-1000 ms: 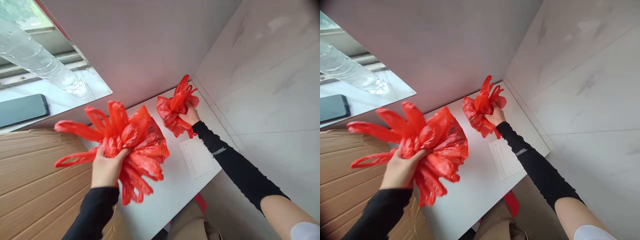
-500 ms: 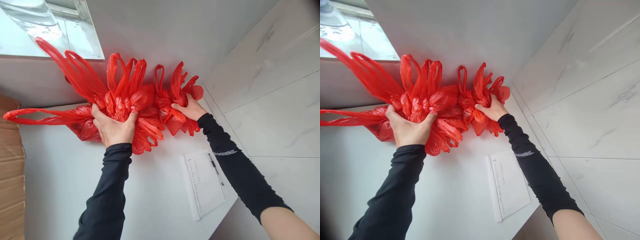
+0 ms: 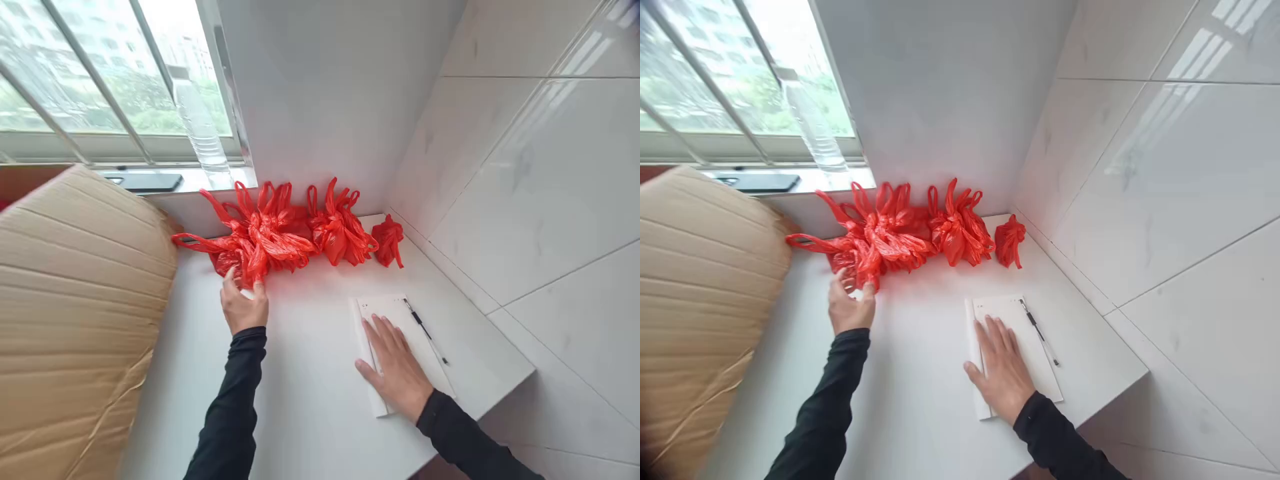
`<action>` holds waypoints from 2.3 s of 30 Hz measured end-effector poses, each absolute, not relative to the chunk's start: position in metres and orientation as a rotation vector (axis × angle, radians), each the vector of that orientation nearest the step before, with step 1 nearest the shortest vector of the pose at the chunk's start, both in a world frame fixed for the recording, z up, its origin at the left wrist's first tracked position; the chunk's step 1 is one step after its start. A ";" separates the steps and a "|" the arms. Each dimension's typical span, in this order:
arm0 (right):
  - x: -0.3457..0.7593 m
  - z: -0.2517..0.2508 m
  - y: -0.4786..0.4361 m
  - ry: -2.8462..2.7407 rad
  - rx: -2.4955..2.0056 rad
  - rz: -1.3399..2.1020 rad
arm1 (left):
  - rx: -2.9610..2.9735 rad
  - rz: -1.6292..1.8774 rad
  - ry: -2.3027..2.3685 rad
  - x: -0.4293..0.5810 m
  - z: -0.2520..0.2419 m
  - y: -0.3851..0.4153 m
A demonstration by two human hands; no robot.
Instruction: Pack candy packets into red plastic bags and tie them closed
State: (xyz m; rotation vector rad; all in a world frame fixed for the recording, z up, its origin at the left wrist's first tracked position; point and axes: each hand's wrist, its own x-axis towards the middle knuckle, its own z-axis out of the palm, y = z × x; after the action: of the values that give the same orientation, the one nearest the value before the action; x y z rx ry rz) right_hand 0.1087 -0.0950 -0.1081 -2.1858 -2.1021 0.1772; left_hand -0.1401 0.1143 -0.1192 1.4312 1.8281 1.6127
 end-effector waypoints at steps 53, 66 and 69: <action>0.049 -0.112 0.017 -1.275 -1.223 0.719 | 1.000 1.724 1.264 -0.144 -0.134 -0.012; 0.045 -0.110 0.009 -0.968 -1.033 1.158 | 0.574 1.451 0.858 -0.140 -0.131 0.009; 0.046 -0.107 0.005 -0.949 -1.018 1.245 | 0.519 1.464 0.850 -0.139 -0.132 0.008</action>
State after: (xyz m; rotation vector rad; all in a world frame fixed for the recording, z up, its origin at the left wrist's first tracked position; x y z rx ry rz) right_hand 0.0462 0.0049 -0.1075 -1.0184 -0.9492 1.2449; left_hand -0.1395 0.0079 -0.1316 0.5189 0.8496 1.4644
